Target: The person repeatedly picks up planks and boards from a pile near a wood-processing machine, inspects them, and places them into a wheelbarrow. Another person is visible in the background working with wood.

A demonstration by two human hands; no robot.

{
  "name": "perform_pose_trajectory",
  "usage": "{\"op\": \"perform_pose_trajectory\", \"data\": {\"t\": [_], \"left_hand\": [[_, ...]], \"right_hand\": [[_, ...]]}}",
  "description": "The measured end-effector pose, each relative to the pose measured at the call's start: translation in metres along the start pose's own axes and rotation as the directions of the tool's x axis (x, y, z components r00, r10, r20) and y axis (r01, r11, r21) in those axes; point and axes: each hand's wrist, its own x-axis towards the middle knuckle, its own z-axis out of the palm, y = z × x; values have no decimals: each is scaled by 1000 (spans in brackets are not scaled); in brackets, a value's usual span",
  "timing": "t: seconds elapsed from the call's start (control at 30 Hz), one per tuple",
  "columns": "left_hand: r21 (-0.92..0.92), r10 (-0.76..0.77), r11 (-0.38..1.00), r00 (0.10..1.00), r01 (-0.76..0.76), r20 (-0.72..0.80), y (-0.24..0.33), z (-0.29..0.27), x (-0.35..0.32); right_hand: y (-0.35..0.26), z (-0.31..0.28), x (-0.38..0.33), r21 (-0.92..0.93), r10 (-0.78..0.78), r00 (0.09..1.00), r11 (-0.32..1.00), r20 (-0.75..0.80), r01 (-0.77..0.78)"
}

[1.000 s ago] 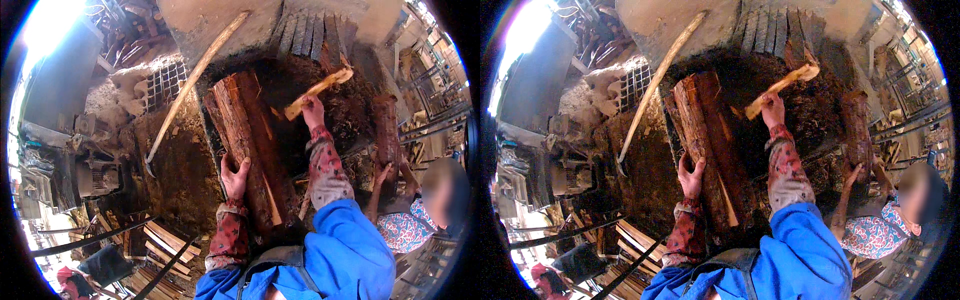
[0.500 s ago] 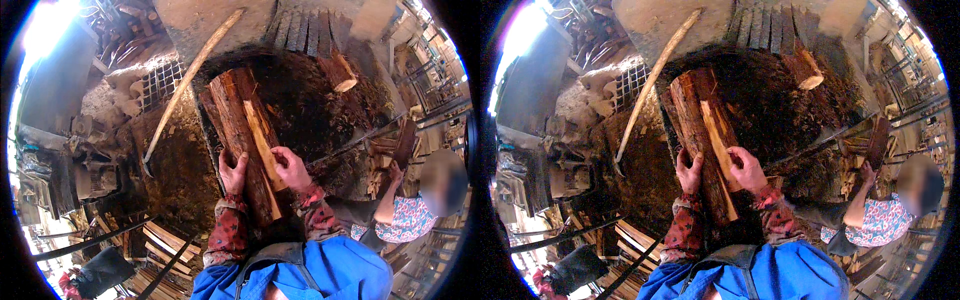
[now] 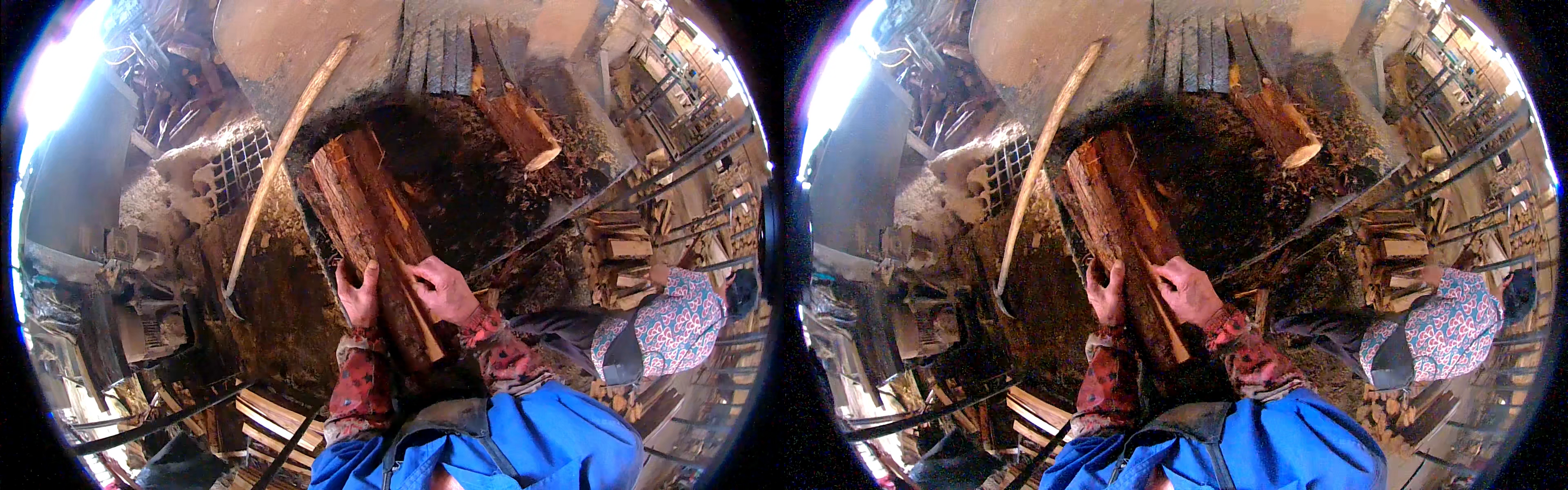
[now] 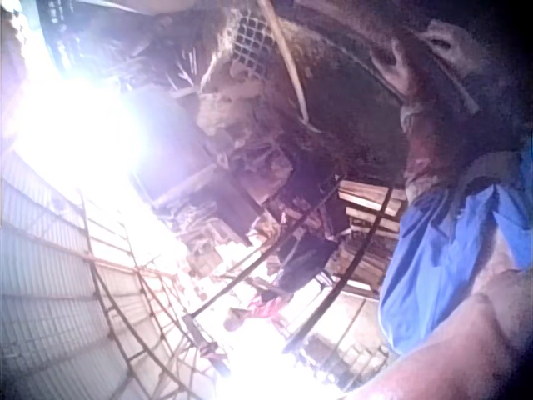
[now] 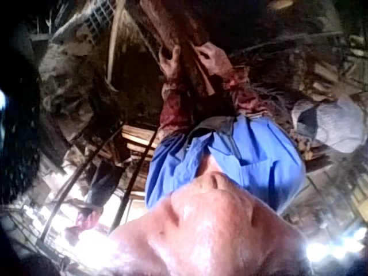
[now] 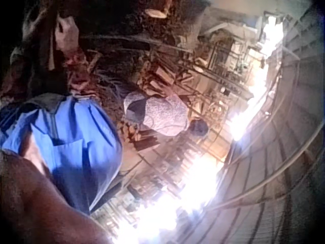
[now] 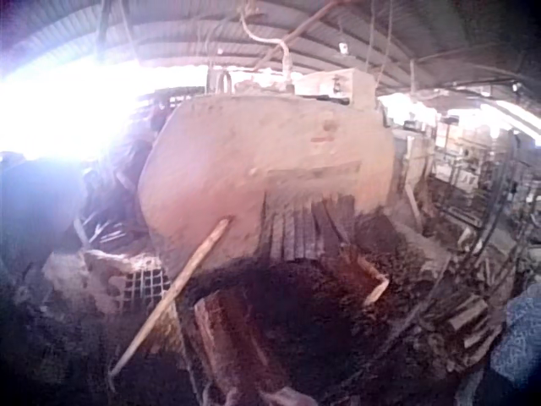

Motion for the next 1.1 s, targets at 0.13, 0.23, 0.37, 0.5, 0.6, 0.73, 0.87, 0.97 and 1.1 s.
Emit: {"op": "perform_pose_trajectory", "data": {"t": [0.13,0.23,0.37,0.5,0.6,0.73,0.87,0.97,1.1], "left_hand": [[46,-6,999,1000,7,-18,5,2,-2],[56,-1,998,1000,3,-31,4,2,-3],[84,2,996,999,2,-45,4,1,-6],[83,0,997,998,5,-55,-6,0,-1],[23,-4,1000,999,6,-46,-3,2,-3],[60,4,998,999,-2,-32,-5,-1,0],[36,-17,999,999,18,-32,0,0,-3],[30,22,999,999,-21,-50,-11,-2,2],[-27,4,1000,1000,-4,-19,-5,0,0]], "right_hand": [[9,4,-7,-31,53,998,998,-18,-54],[10,6,-8,-14,61,997,998,-42,-62],[7,8,-12,-17,76,996,997,-53,-77],[5,9,-13,-40,86,994,995,-63,-88],[-2,7,-14,-62,93,994,993,-50,-96],[6,10,-19,-66,15,998,998,-65,-19],[2,11,-21,-88,53,997,994,-58,-58],[-5,12,-21,-76,42,996,996,-79,-48],[-2,11,-22,-77,3,997,997,-83,-10]]}}
